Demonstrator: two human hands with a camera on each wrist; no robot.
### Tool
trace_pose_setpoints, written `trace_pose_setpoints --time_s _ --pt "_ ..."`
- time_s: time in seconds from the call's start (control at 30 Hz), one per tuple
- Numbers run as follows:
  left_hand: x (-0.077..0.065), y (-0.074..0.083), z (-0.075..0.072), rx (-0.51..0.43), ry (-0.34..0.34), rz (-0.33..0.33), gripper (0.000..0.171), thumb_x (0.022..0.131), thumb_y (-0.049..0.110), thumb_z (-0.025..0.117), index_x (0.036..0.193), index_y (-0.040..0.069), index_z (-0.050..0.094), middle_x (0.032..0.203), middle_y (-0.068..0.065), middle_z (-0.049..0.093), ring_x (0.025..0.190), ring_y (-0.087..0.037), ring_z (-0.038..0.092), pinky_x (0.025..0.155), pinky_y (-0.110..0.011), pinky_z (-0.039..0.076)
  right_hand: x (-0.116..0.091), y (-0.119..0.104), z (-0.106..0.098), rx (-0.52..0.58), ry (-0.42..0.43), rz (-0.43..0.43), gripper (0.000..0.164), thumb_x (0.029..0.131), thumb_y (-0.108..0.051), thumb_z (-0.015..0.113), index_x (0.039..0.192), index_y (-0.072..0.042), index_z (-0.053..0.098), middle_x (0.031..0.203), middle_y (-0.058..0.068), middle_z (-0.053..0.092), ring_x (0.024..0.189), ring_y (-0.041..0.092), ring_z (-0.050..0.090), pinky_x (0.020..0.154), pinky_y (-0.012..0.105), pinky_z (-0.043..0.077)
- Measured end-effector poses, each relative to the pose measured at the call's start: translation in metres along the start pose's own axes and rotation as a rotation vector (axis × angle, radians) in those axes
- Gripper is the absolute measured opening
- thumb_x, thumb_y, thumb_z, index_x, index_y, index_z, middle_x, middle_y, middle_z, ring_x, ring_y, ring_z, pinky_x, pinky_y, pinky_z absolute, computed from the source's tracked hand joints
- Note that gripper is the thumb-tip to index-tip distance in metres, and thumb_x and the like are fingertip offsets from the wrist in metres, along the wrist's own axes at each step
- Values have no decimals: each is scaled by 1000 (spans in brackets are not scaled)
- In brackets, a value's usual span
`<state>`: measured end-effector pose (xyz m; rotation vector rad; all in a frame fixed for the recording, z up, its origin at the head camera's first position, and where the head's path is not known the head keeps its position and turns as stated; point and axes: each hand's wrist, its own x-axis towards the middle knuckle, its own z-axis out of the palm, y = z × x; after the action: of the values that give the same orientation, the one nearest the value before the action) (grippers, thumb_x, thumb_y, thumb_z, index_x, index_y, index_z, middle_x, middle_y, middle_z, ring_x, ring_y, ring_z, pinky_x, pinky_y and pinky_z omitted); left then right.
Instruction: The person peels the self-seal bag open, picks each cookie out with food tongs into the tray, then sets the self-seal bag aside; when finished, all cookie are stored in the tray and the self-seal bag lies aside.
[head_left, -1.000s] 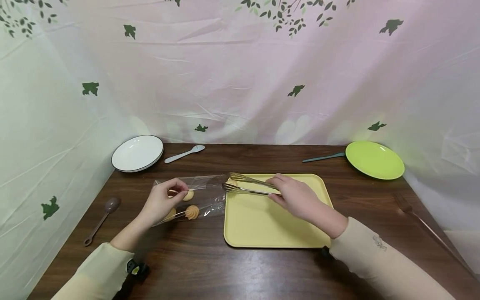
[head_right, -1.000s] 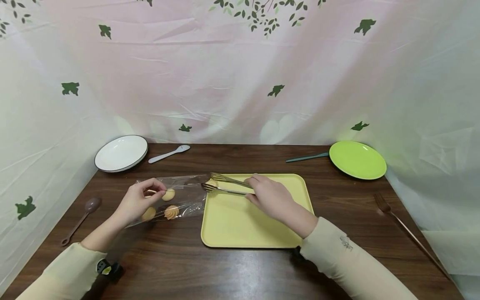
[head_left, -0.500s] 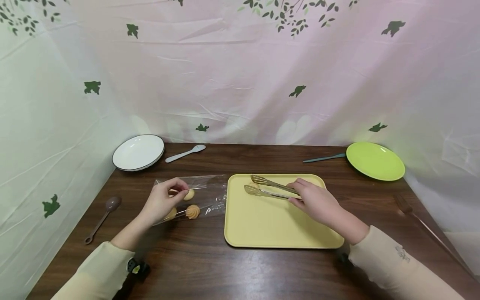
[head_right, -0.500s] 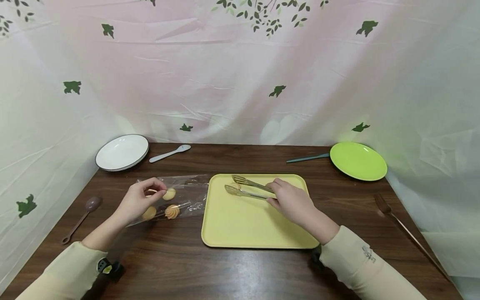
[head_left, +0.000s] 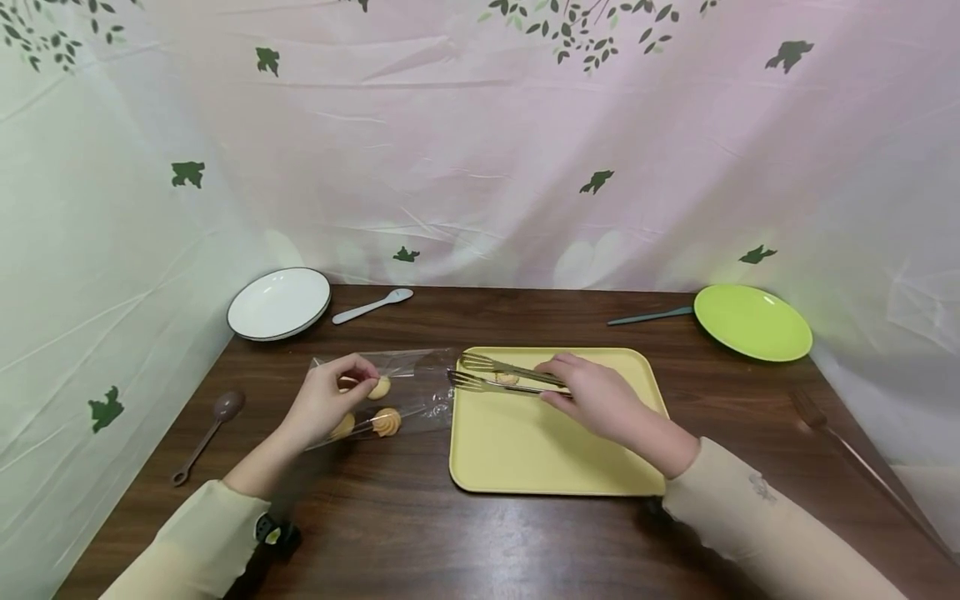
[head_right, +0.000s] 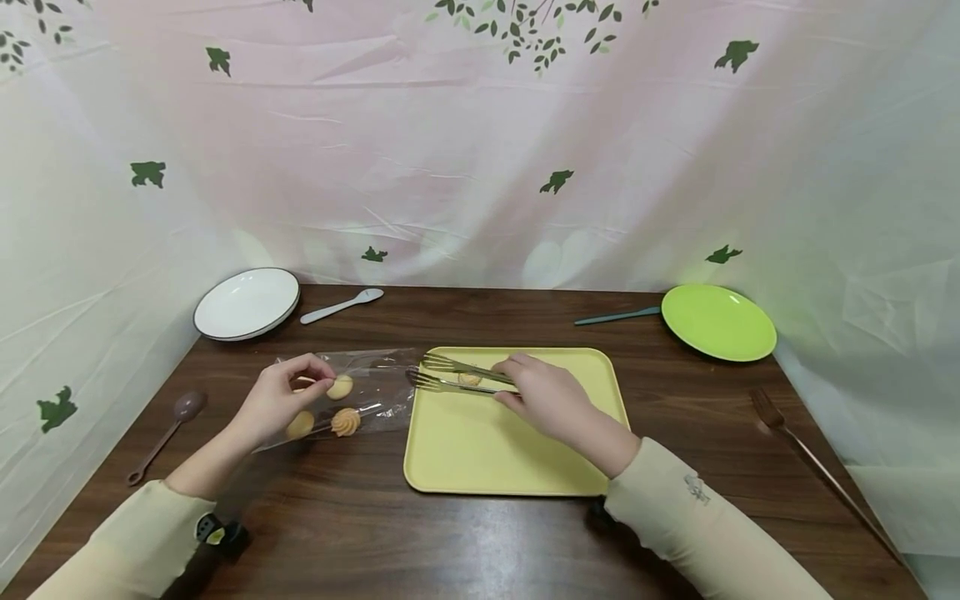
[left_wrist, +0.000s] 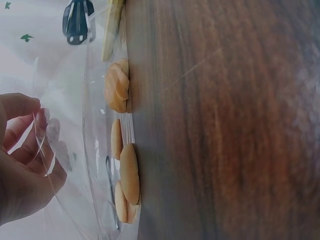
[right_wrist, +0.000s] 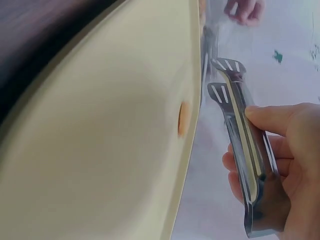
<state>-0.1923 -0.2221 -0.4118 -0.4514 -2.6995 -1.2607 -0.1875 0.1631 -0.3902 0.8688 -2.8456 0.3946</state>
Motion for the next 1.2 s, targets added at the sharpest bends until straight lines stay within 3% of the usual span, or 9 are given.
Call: trace_pose_setpoints --time_s 0.4,0.63,0.87,1.2 --pt "4 5 2 -6 0 25 5 91 16 64 88 11 65 85 1 67 84 -16 62 79 -42 53 44 -36 29 -66 -68 -78 33 91 -31 63 120 -14 63 104 -2 62 80 10 61 64 29 51" --pt "4 6 2 11 10 20 4 90 15 65 88 12 66 85 1 67 82 -14 62 77 -40 53 64 -57 43 -127 -66 -94 38 90 -34 64 122 -13 61 104 0 60 88 13 62 64 33 54" --pt "4 5 4 10 18 25 3 89 14 67 87 12 65 85 2 67 82 -13 63 76 -37 54 72 -79 55 -156 -69 -67 45 89 -39 64 125 -11 60 109 1 60 101 16 60 64 35 54" --pt "3 5 4 3 12 17 7 88 8 66 87 15 65 85 1 67 82 -13 62 78 -39 53 72 -94 66 -99 -37 -67 45 89 -37 64 123 -9 60 113 2 60 104 16 60 68 32 56"
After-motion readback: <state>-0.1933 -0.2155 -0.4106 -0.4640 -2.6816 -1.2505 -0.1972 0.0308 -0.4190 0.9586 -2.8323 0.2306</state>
